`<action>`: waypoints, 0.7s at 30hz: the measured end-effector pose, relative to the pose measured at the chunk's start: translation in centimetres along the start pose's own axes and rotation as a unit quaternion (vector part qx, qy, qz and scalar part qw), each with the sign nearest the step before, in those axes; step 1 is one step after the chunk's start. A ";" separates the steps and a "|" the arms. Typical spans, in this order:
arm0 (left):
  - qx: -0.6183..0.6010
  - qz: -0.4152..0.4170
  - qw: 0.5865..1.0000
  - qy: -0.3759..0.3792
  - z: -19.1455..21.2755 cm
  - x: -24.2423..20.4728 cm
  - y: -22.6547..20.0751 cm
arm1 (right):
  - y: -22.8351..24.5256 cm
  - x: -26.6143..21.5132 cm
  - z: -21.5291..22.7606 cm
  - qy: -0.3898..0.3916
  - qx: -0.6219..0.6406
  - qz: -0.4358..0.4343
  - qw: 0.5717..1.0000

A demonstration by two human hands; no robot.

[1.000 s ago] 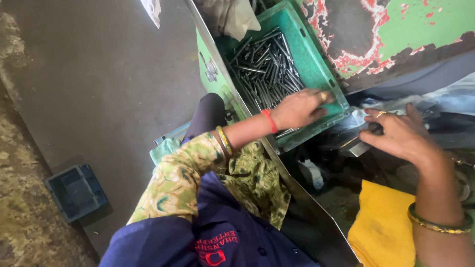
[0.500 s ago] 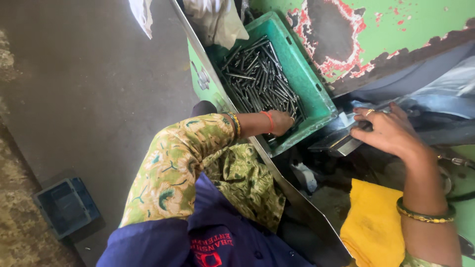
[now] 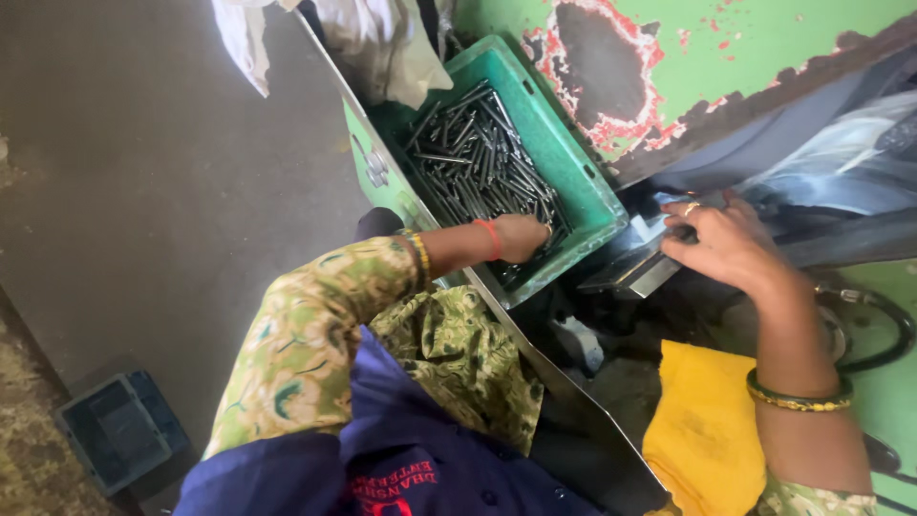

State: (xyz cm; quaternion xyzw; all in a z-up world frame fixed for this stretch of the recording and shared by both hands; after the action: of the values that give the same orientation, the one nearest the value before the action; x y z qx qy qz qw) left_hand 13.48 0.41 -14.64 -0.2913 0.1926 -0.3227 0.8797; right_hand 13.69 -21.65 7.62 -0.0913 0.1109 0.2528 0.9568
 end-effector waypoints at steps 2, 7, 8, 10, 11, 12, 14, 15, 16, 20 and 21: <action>-0.047 -0.009 0.996 -0.081 2.4 -1.5 -1.0 | -0.1 0.2 -0.1 -0.014 0.012 0.013 1.000; -0.275 -0.098 0.916 -0.275 9.3 -4.8 -4.5 | -0.5 0.4 -0.2 -0.007 0.010 -0.004 1.000; -0.357 -0.078 0.899 -0.239 9.8 -4.6 -5.2 | -0.5 0.4 -0.1 -0.018 0.014 -0.004 1.000; -0.513 -0.035 0.843 -0.161 10.0 -3.7 -7.0 | -0.4 0.3 0.2 -0.034 0.017 -0.006 0.999; -0.542 -0.056 0.827 -0.138 10.1 -3.2 -8.1 | -0.3 0.3 0.3 -0.041 0.017 -0.007 0.999; -0.570 -0.078 0.810 -0.116 10.0 -2.6 -9.2 | -0.2 0.3 0.4 -0.048 0.017 -0.008 0.999; -0.611 -0.104 0.780 -0.080 9.6 -1.3 -10.9 | 0.2 0.4 0.6 -0.059 0.006 0.004 0.998; -0.626 -0.109 0.769 -0.067 9.2 -0.6 -11.6 | 0.3 0.4 0.7 -0.064 0.000 0.010 0.998; -0.640 -0.114 0.758 -0.054 8.8 0.0 -12.1 | 0.3 0.3 0.8 -0.071 0.009 0.006 0.997; -0.611 -0.085 0.785 -0.052 7.6 2.0 -12.9 | 0.3 0.1 1.0 -0.094 0.007 -0.005 0.996; -0.604 -0.086 0.790 -0.054 7.5 2.0 -12.9 | 0.4 0.2 1.0 -0.098 -0.001 -0.006 0.995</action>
State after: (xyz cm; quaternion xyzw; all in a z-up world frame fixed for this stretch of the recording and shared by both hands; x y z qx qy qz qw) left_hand 12.96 -6.10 -1.04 -0.7960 0.2744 -0.1987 0.5016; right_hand 13.83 -21.03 8.49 -0.0679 0.0157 0.2550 0.9644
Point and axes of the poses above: each hand's wrist, its own x-axis towards the middle knuckle, its own z-axis out of the back of the hand, y = z × x, the point moved 4 cm from there along x, towards the middle knuckle, and after that the axes turned 9 degrees about -x, right-handed, at the moved point
